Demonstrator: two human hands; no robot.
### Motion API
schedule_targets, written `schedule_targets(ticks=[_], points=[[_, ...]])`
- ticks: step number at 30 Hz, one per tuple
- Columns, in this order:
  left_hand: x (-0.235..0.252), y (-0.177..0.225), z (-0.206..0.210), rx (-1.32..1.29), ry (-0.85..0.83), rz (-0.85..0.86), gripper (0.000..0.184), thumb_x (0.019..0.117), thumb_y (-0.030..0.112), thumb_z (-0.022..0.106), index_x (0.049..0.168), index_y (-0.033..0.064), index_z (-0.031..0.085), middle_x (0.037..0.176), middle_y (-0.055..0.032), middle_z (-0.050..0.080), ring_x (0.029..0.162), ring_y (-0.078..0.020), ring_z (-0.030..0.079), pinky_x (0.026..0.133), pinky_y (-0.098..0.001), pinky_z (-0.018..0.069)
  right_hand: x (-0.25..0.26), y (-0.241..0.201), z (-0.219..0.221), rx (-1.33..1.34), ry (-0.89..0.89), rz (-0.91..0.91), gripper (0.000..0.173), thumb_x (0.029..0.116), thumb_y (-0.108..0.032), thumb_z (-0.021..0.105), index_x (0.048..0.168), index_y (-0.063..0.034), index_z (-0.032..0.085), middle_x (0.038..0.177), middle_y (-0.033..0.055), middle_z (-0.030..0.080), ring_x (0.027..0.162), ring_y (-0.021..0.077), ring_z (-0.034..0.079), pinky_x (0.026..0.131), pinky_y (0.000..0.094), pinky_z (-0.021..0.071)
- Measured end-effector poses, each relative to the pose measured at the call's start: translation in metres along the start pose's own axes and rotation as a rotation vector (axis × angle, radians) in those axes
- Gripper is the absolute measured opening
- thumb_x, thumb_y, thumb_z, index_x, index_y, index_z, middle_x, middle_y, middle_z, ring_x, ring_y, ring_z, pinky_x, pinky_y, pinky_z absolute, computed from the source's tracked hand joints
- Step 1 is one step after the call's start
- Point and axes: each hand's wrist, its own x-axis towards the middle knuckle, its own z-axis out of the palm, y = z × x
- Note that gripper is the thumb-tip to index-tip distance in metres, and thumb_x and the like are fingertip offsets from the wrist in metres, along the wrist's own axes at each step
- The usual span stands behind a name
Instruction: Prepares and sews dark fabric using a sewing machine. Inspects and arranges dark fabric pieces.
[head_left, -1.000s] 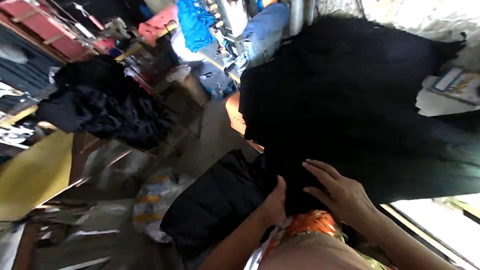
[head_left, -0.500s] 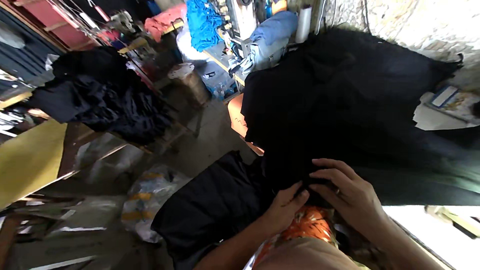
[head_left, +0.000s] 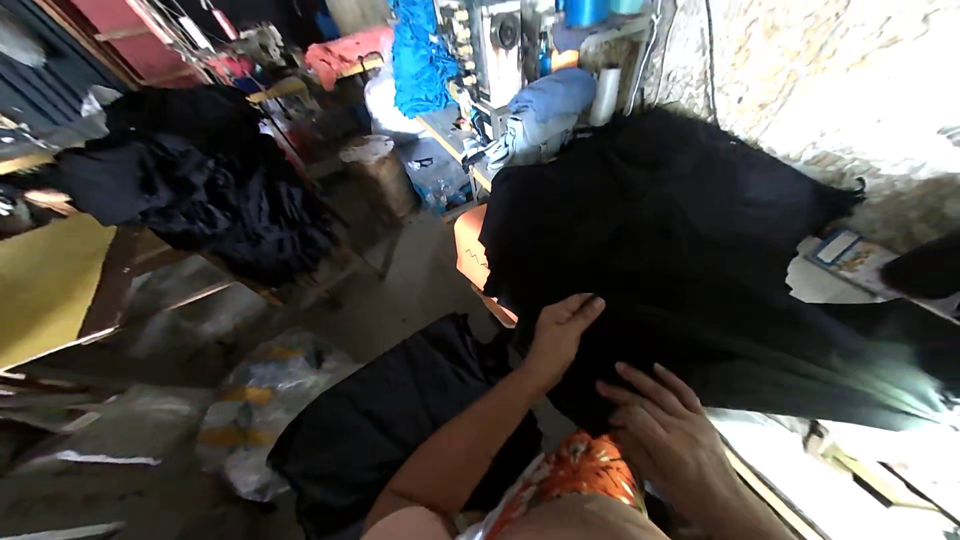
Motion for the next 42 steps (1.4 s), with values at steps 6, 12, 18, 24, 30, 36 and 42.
schedule_targets(ticks=[6,12,18,24,30,36,42], points=[[-0.026,0.032,0.024,-0.079,-0.034,0.436,0.017,0.0986,0.000,0.059,0.111,-0.0038,0.069,0.101,-0.0007,0.072,0.093,0.0015,0.066,0.087,-0.0193,0.0552,0.033,-0.016,-0.060,0.300,0.195,0.186,0.018,0.1026,-0.020,0.060,0.106,-0.0073,0.072,0.098,0.0019,0.076,0.090,-0.0025,0.068,0.082,0.0112,0.0510],[-0.051,0.048,0.028,-0.209,-0.089,0.479,0.014,0.0983,-0.003,0.058,0.103,-0.0047,0.070,0.098,0.0049,0.074,0.092,0.0047,0.066,0.088,-0.0173,0.0548,0.061,-0.015,-0.073,0.512,0.293,0.192,0.011,0.0966,-0.013,0.067,0.098,-0.0042,0.073,0.098,-0.0075,0.075,0.092,-0.0126,0.064,0.084,0.0050,0.0513],[-0.058,0.047,0.028,-0.243,-0.116,0.558,0.024,0.1026,-0.003,0.048,0.114,-0.0092,0.068,0.110,0.0016,0.073,0.104,0.0044,0.065,0.095,-0.0185,0.0523,0.070,-0.022,-0.075,0.564,0.354,0.243,0.008,0.0936,-0.006,0.069,0.096,0.0011,0.072,0.094,-0.0033,0.074,0.084,-0.0083,0.066,0.076,0.0081,0.0545],[-0.059,0.045,0.029,-0.268,-0.111,0.574,0.025,0.1029,-0.003,0.046,0.112,-0.0075,0.069,0.113,0.0015,0.073,0.107,0.0035,0.064,0.097,-0.0188,0.0513,0.070,-0.024,-0.072,0.535,0.383,0.247,0.003,0.0902,-0.010,0.072,0.092,-0.0082,0.070,0.089,-0.0112,0.072,0.081,-0.0122,0.063,0.073,0.0045,0.0524],[-0.061,0.044,0.029,-0.298,-0.121,0.560,0.026,0.1048,0.002,0.046,0.114,-0.0053,0.069,0.114,0.0039,0.073,0.108,0.0045,0.063,0.097,-0.0184,0.0505,0.071,-0.027,-0.070,0.576,0.392,0.297,0.006,0.0904,-0.007,0.071,0.092,-0.0014,0.071,0.087,-0.0055,0.073,0.077,-0.0096,0.064,0.071,0.0068,0.0531],[-0.060,0.034,0.029,-0.219,-0.162,0.702,0.029,0.1063,0.019,0.052,0.124,0.0012,0.068,0.118,0.0048,0.073,0.109,0.0044,0.064,0.097,-0.0187,0.0530,0.068,-0.029,-0.073,0.619,0.364,0.289,0.006,0.0915,-0.009,0.070,0.095,-0.0086,0.066,0.085,-0.0132,0.070,0.075,-0.0125,0.061,0.068,0.0043,0.0515],[-0.049,0.034,0.038,0.129,0.041,1.050,0.022,0.1068,0.020,0.052,0.106,0.0057,0.069,0.106,0.0024,0.072,0.105,0.0017,0.066,0.094,-0.0160,0.0529,0.047,-0.032,-0.090,0.174,0.376,0.200,0.021,0.1026,-0.029,0.062,0.105,-0.0086,0.067,0.095,0.0013,0.073,0.085,-0.0028,0.065,0.075,0.0110,0.0491]])
